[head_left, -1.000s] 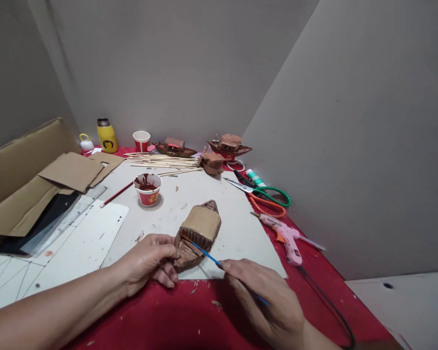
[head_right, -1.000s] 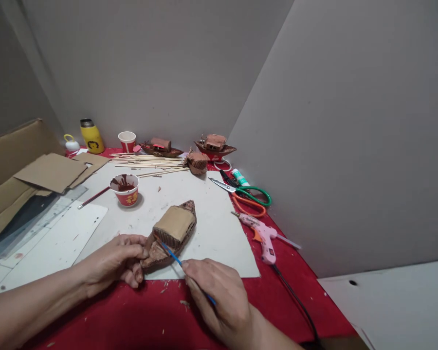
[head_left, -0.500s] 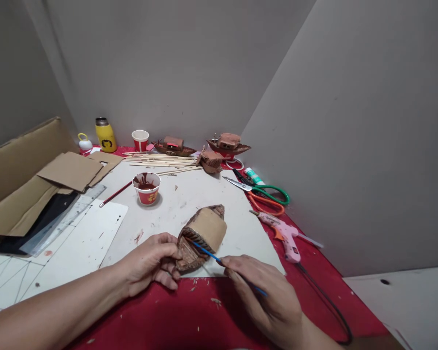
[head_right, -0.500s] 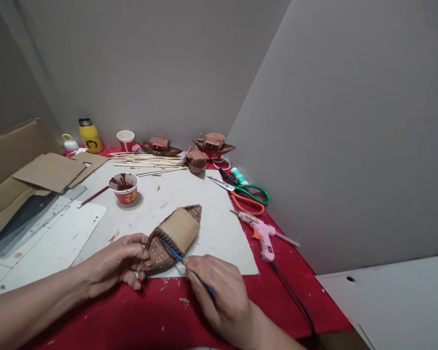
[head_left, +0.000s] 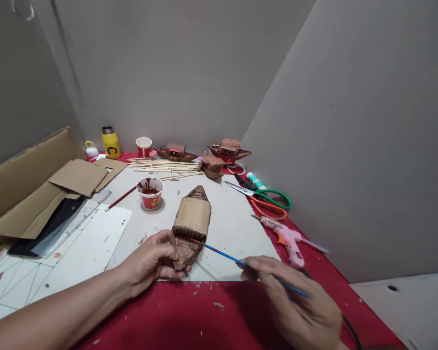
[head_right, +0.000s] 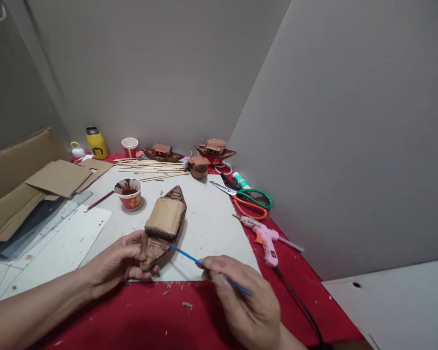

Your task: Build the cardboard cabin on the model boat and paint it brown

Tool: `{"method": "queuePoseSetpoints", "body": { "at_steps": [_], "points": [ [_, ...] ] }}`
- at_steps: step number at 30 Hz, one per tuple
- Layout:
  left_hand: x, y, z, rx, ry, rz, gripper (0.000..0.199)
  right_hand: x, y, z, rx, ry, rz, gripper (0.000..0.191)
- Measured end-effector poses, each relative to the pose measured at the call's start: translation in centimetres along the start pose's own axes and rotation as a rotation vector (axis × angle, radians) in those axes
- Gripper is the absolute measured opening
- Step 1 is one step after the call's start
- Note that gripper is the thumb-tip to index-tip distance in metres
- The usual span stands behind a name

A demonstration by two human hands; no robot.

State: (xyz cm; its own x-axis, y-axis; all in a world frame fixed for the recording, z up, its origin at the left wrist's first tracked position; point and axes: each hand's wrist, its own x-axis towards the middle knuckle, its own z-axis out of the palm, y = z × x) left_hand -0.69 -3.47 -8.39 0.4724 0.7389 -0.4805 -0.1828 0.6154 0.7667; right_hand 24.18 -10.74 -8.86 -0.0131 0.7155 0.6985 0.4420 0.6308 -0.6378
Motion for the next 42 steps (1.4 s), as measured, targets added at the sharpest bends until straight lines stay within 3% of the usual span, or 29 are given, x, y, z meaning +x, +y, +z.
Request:
{"method": "queuePoseSetpoints", "body": {
  "at_steps": [3,7,11,15,19,25,29,33,39,42],
  "points": [
    [-0.2,-0.1,-0.2,-0.017,0.003,0.036,0.059,1.1,-0.4,-0.1,0.284,0.231,0.211,0.017],
    [-1.0,-0.2,0.1,-0.014,-0.137,0.126,0.052,4.5,0.5,0.7,0.453,0.481,0.342,0.016],
    [-2.0,-0.5,0.7,0.024,-0.227,0.161,0.052,7.7,2.4,1.7,0.539,0.369,0.518,0.035],
    [-2.9,-1.0,1.4,0.04,-0.245,0.191,0.056,8.7,3.0,2.9,0.646,0.239,0.572,0.051],
    [-3.6,-1.4,1.9,-0.005,-0.233,0.129,0.058,8.5,2.2,4.0,0.787,0.132,0.621,0.048],
    [-3.1,-1.7,0.9,-0.119,-0.312,-0.003,0.066,9.3,0.4,5.4,0.912,0.138,0.786,0.047],
    [-3.1,-2.0,2.1,-0.127,-0.307,0.025,0.07,9.9,-1.1,6.9,0.906,0.115,0.752,0.046],
    [-4.4,-1.7,4.5,-0.215,-0.171,0.127,0.066,10.0,-2.0,8.0,0.87,0.08,0.724,0.043],
    [-5.0,-1.3,4.8,-0.277,-0.136,-0.073,0.078,9.7,-1.5,8.2,0.782,0.072,0.685,0.038],
    [-4.2,-0.5,4.2,-0.29,-0.115,-0.102,0.084,10.1,0.1,7.4,0.696,0.194,0.593,0.031]
  ]
}}
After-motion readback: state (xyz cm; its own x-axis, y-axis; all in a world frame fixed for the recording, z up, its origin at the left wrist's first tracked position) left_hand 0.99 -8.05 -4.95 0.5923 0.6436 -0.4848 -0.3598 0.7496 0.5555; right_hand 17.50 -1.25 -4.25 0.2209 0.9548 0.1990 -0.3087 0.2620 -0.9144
